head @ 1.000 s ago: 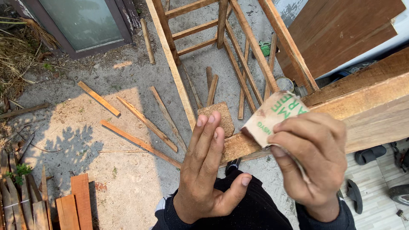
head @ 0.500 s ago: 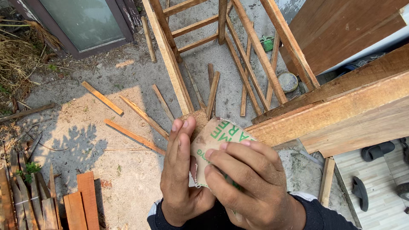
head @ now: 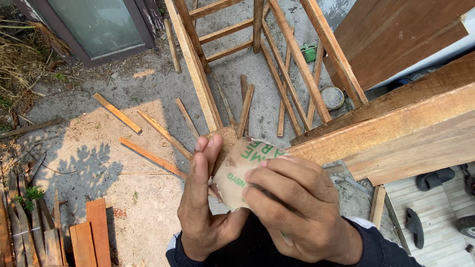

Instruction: The person sands the wooden frame by hand using a piece of sandpaper, rubbing it against the edges and joints of the structure.

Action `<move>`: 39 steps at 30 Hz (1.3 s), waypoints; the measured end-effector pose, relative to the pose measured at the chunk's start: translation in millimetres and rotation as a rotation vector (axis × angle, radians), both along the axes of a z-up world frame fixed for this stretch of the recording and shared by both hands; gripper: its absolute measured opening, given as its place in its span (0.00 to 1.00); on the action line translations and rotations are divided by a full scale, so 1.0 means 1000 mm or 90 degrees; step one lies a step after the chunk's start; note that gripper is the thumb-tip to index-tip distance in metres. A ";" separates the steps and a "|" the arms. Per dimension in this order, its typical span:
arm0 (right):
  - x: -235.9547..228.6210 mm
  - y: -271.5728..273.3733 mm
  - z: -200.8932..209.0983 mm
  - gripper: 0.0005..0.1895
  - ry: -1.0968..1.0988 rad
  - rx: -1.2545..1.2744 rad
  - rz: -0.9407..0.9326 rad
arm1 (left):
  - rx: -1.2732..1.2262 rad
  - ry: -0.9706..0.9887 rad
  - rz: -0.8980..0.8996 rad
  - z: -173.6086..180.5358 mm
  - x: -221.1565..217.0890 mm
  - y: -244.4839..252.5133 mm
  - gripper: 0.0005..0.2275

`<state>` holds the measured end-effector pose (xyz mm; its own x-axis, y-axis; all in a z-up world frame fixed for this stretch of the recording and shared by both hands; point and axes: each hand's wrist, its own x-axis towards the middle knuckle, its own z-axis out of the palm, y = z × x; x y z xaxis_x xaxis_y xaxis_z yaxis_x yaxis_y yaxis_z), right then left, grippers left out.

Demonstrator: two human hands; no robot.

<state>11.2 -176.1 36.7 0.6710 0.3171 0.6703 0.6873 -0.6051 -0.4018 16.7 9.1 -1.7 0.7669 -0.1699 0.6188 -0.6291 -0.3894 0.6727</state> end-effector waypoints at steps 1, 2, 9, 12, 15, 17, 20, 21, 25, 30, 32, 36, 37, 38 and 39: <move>0.000 -0.012 0.002 0.13 0.010 -0.010 0.000 | 0.007 0.002 0.005 -0.001 -0.001 0.000 0.40; 0.003 -0.024 0.002 0.12 0.024 0.003 -0.069 | 0.014 0.003 0.009 -0.002 -0.001 -0.001 0.40; -0.002 0.002 -0.006 0.14 -0.010 -0.004 -0.043 | 0.022 0.011 0.042 0.001 -0.006 -0.003 0.40; -0.010 0.011 -0.002 0.16 0.015 0.015 0.042 | -0.054 0.031 0.000 0.001 -0.003 -0.003 0.46; -0.005 -0.010 -0.007 0.13 -0.001 -0.014 -0.008 | 0.008 0.022 0.020 -0.002 -0.003 0.000 0.41; 0.004 -0.038 -0.007 0.11 0.029 0.001 -0.108 | 0.002 0.023 0.002 -0.004 -0.002 0.001 0.41; 0.001 -0.039 -0.004 0.08 0.066 0.046 -0.194 | 0.000 0.028 0.006 -0.005 -0.004 -0.001 0.40; 0.001 -0.034 -0.003 0.07 0.068 0.052 -0.197 | 0.003 0.031 0.007 -0.004 -0.003 0.000 0.40; -0.008 0.020 -0.001 0.10 0.057 0.040 -0.070 | -0.003 0.010 0.006 -0.003 -0.002 0.002 0.40; -0.010 -0.002 0.007 0.08 0.104 0.106 -0.131 | -0.019 0.007 -0.043 -0.007 0.003 0.003 0.40; -0.009 -0.010 0.010 0.05 0.136 0.173 -0.242 | -0.019 0.017 -0.047 -0.008 0.002 0.004 0.40; -0.007 0.018 0.002 0.07 0.071 0.081 -0.176 | -0.022 0.013 -0.040 -0.005 0.002 0.009 0.40; -0.013 0.029 0.003 0.08 0.077 0.068 -0.111 | -0.018 0.008 -0.042 -0.005 0.003 0.009 0.39; -0.016 0.035 0.004 0.09 0.084 0.055 -0.047 | -0.014 0.004 -0.045 -0.004 0.003 0.009 0.38; -0.015 0.033 0.004 0.08 0.080 0.063 -0.052 | -0.009 -0.001 -0.044 -0.004 0.003 0.010 0.37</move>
